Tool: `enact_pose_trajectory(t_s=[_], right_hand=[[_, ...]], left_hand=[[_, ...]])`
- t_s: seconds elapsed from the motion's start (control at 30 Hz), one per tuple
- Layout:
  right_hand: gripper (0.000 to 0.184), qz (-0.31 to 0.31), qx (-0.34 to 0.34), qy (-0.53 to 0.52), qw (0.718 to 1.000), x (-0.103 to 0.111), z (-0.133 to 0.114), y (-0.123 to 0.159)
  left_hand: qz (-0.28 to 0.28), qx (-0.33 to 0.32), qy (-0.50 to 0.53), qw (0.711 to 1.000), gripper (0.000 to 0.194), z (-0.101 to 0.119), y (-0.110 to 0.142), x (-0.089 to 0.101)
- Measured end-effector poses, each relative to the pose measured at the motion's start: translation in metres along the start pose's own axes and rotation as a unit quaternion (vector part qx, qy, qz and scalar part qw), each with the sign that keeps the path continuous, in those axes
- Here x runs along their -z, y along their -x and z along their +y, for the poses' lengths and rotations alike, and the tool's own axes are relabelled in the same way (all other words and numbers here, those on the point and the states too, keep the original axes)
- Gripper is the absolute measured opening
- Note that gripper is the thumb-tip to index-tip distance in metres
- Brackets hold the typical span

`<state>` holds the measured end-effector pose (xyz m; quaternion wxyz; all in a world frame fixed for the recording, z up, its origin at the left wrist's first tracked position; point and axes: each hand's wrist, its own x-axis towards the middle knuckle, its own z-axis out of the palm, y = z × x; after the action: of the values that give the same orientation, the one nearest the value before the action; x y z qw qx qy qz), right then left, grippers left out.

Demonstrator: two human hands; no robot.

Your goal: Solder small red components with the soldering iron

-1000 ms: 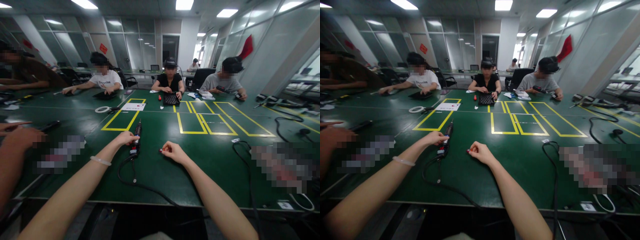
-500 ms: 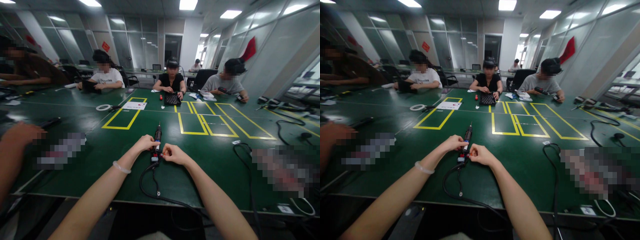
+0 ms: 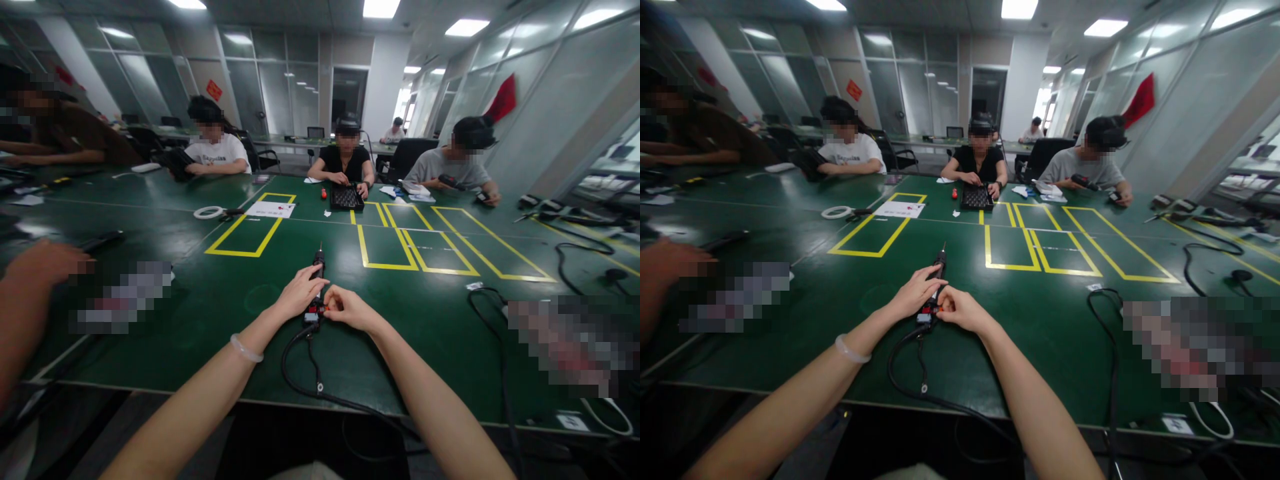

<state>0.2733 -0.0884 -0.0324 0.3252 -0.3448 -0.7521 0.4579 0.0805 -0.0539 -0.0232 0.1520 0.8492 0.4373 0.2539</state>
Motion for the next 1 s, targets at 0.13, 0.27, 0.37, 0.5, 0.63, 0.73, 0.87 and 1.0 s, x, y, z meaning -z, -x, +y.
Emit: enact_pose_trajectory(t_s=[0.13, 0.27, 0.37, 0.5, 0.63, 0.73, 0.87, 1.0], right_hand=[[0.014, -0.023, -0.003, -0.030, 0.999, 0.001, 0.003, 0.000], [0.013, -0.029, 0.001, -0.061, 0.998, 0.002, 0.004, 0.000], [0.019, -0.026, 0.000, -0.077, 0.997, 0.002, 0.004, 0.000], [0.018, -0.027, -0.008, -0.092, 0.995, 0.001, 0.005, -0.001], [0.014, -0.023, -0.017, -0.095, 0.995, 0.001, 0.004, -0.002], [0.014, -0.010, -0.016, -0.078, 0.997, 0.001, 0.003, -0.002], [0.015, 0.014, -0.010, -0.047, 0.999, 0.001, 0.005, -0.003], [0.017, 0.028, -0.017, -0.035, 0.999, 0.002, 0.010, -0.004]], left_hand=[[-0.046, -0.019, 0.018, 0.999, 0.041, -0.001, 0.001, -0.001], [-0.087, -0.026, 0.019, 0.996, 0.045, 0.002, 0.007, 0.000], [-0.113, -0.021, 0.032, 0.993, 0.040, 0.007, 0.011, 0.004], [-0.148, -0.022, 0.040, 0.988, 0.031, 0.015, 0.013, 0.013], [-0.147, -0.021, 0.032, 0.988, 0.026, 0.020, 0.016, 0.015], [-0.126, -0.025, 0.007, 0.992, 0.026, 0.021, 0.017, 0.010], [-0.094, -0.039, -0.039, 0.994, 0.020, 0.021, 0.018, 0.001], [-0.089, -0.017, -0.093, 0.992, 0.021, 0.025, 0.021, 0.000]])
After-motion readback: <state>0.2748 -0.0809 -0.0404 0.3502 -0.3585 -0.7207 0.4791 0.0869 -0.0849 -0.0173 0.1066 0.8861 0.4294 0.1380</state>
